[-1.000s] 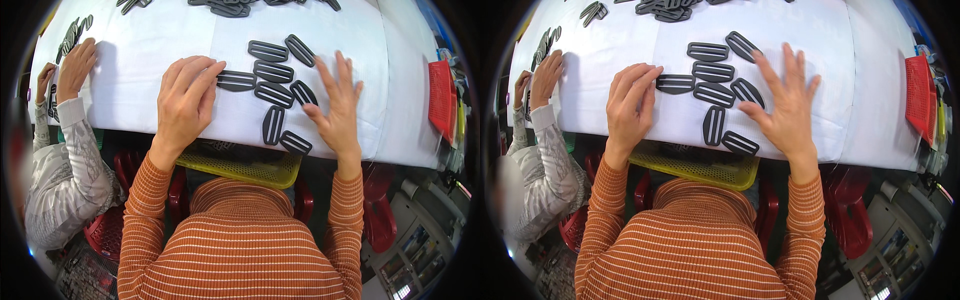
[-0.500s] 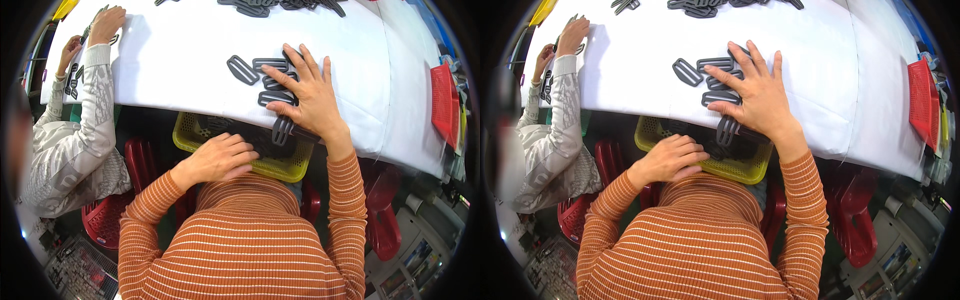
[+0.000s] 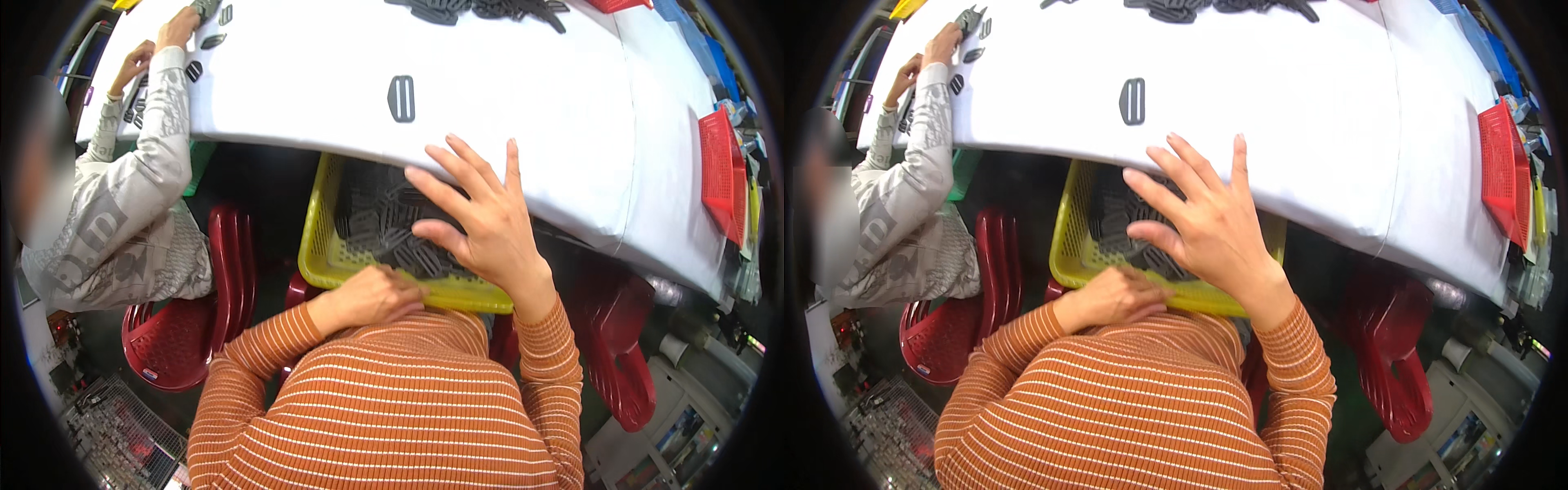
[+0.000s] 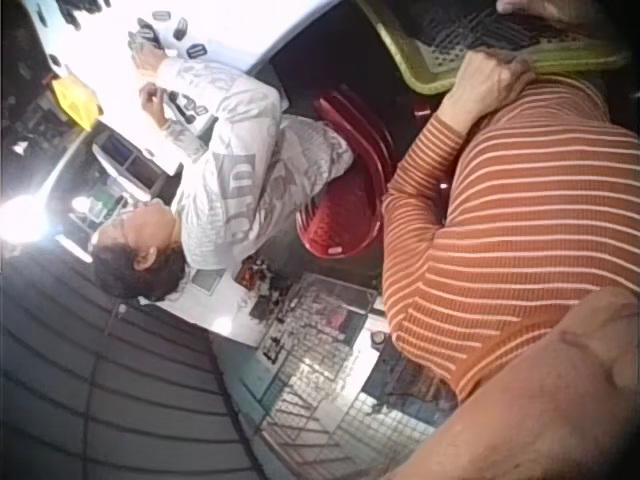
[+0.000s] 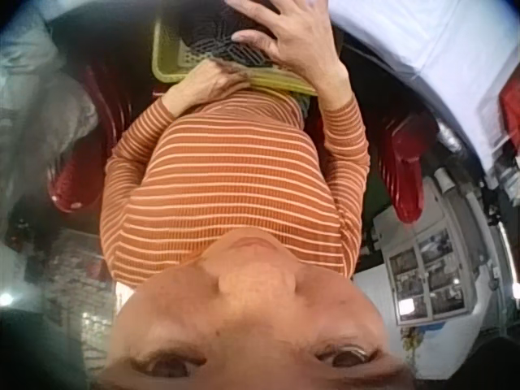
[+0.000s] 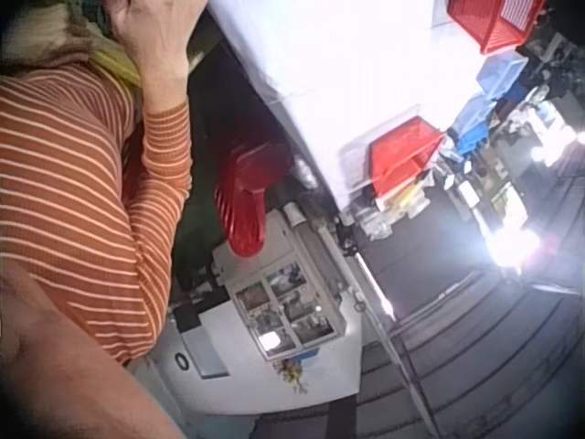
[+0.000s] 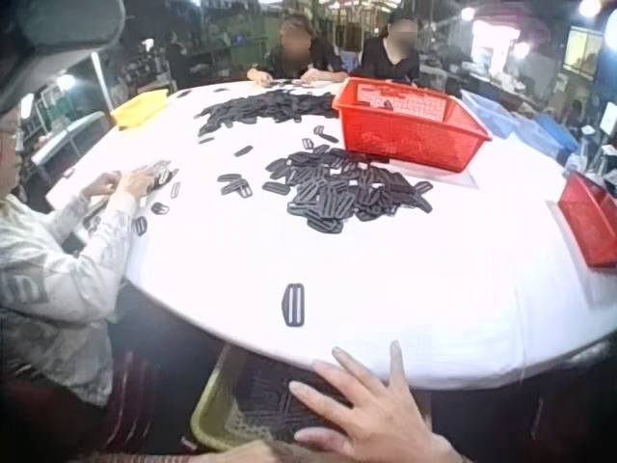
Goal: The person sorts small black plastic clips on a white table, picking them up and placing them into a yellow basket. Another person works alongside at the same table, also handling similar clips.
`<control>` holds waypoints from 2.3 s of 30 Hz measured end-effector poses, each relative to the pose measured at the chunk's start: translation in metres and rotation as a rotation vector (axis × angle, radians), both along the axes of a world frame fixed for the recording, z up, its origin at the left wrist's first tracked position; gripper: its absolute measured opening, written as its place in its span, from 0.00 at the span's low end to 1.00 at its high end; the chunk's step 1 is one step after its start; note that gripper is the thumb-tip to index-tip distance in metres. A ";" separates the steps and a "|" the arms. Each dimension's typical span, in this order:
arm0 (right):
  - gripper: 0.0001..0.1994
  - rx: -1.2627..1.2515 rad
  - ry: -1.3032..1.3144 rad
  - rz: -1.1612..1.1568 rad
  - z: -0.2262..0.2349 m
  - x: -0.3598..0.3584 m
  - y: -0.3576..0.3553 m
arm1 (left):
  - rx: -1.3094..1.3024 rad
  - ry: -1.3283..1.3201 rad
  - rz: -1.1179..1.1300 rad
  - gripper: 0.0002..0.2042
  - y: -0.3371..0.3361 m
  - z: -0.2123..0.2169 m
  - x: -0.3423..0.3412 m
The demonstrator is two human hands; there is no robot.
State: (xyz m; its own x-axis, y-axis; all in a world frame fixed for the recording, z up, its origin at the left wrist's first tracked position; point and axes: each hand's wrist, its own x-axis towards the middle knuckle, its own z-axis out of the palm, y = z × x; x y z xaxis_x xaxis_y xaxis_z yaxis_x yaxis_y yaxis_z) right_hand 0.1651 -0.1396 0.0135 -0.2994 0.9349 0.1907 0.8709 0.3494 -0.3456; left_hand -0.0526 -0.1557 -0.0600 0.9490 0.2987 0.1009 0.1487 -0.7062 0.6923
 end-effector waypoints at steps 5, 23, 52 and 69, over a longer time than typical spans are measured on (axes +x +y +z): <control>0.31 0.049 -0.050 -0.060 -0.030 -0.002 0.057 | -0.153 0.135 0.026 0.12 0.002 0.006 0.004; 0.25 0.094 0.038 -0.640 -0.074 0.236 0.309 | -0.205 0.025 0.256 0.10 0.051 -0.002 0.023; 0.10 0.294 0.167 -0.322 -0.015 0.089 0.030 | 0.264 -0.293 0.613 0.14 0.150 0.048 0.085; 0.17 0.248 0.066 -0.407 -0.036 0.020 -0.005 | 0.583 -0.013 0.535 0.17 0.133 0.057 0.078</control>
